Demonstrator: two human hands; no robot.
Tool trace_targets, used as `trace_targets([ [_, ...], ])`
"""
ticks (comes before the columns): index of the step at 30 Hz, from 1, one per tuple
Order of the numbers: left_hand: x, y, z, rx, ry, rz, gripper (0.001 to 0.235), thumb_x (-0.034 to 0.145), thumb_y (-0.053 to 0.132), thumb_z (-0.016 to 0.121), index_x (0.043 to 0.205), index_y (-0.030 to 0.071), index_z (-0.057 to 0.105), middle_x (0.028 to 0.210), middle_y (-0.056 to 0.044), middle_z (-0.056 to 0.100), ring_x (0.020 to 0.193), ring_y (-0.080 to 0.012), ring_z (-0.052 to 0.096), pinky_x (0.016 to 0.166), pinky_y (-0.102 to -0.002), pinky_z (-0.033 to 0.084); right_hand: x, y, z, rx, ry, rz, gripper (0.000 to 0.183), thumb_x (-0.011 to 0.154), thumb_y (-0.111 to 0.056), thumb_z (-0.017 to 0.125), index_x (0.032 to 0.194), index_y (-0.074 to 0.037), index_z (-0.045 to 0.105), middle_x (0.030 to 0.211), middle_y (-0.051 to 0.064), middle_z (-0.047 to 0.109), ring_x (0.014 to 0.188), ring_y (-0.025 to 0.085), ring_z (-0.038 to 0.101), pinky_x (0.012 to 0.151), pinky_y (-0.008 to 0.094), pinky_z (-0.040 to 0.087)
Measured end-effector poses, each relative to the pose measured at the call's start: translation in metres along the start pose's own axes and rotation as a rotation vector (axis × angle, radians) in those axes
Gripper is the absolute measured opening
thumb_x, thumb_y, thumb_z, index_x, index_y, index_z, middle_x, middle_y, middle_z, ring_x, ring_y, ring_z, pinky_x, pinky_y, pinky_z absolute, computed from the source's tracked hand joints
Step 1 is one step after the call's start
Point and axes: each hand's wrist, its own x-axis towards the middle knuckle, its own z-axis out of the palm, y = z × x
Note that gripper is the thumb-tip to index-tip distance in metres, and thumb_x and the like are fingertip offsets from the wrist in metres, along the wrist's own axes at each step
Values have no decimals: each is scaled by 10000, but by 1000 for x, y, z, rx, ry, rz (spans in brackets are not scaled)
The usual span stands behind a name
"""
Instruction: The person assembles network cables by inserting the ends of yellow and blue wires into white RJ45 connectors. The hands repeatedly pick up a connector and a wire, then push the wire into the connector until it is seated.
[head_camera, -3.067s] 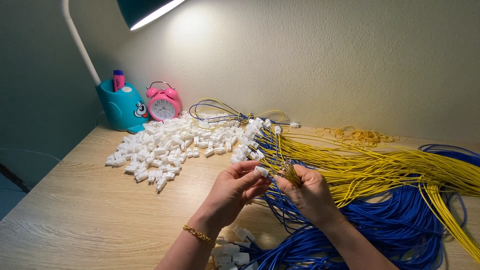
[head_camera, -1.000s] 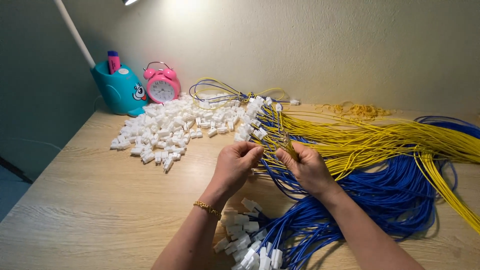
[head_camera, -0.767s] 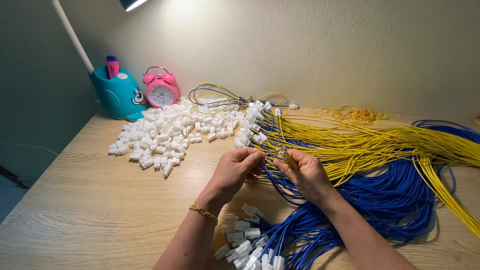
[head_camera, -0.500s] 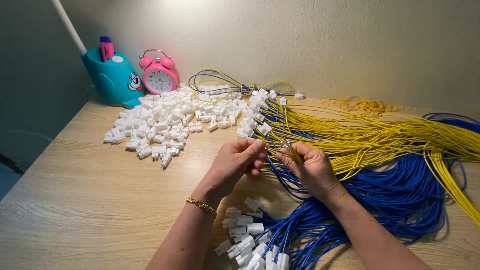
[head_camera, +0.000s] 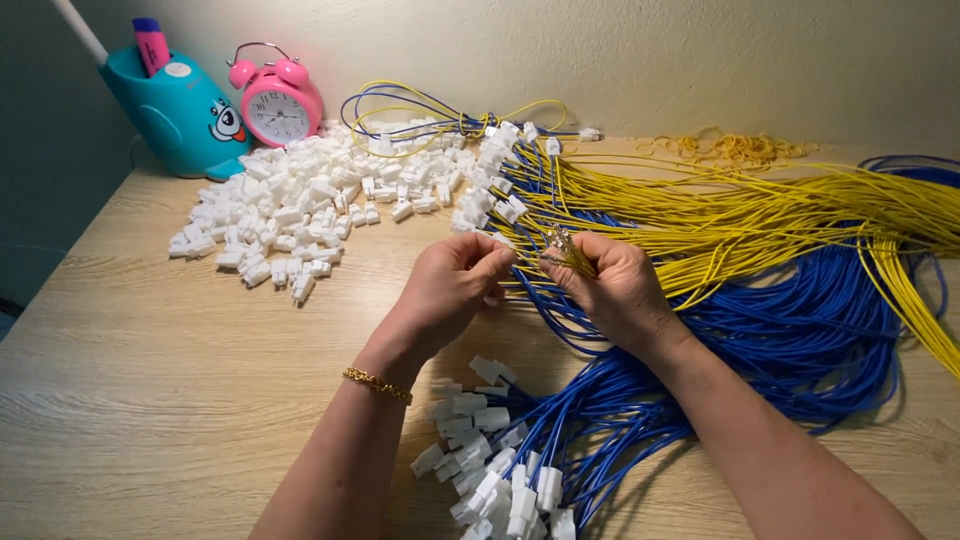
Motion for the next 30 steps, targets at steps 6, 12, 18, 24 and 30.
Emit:
trace_targets([
  [6, -56, 90, 7, 758, -149, -29, 353, 824, 371, 689, 1039, 91, 702, 842, -113, 720, 810, -303, 671, 749, -437, 545, 3, -2, -7, 126, 103, 20, 206, 947, -190, 694, 784, -69, 660, 594, -3, 555, 607, 74, 478, 641, 240, 427],
  [12, -77, 89, 38, 1349, -489, -109, 241, 748, 450, 667, 900, 285, 756, 788, 8, 704, 845, -250, 690, 760, -383, 552, 4, 10, -7, 123, 119, 15, 189, 939, -194, 703, 819, -48, 686, 608, 52, 604, 627, 103, 529, 691, 289, 462],
  [18, -73, 70, 43, 1419, -544, -24, 194, 746, 380, 624, 869, 314, 758, 775, 6, 700, 794, -263, 672, 675, -389, 532, 6, 11, -8, 108, 88, -41, 271, 953, -201, 660, 732, -110, 531, 624, -19, 442, 619, 89, 399, 605, 283, 348],
  [24, -78, 83, 38, 1223, -579, 140, 178, 722, 268, 505, 747, 191, 662, 715, -48, 676, 647, -282, 604, 599, -400, 489, 3, -2, -10, 81, 39, -58, 366, 958, -234, 630, 665, -169, 420, 618, -79, 313, 569, 76, 291, 491, 276, 256],
  [30, -75, 112, 12, 963, -498, 26, 291, 789, 213, 499, 1019, 217, 678, 732, 5, 719, 631, -180, 646, 640, -332, 499, 2, 0, -11, 88, 24, -8, 295, 955, -228, 631, 703, -153, 496, 612, -67, 372, 552, 84, 334, 487, 280, 293],
])
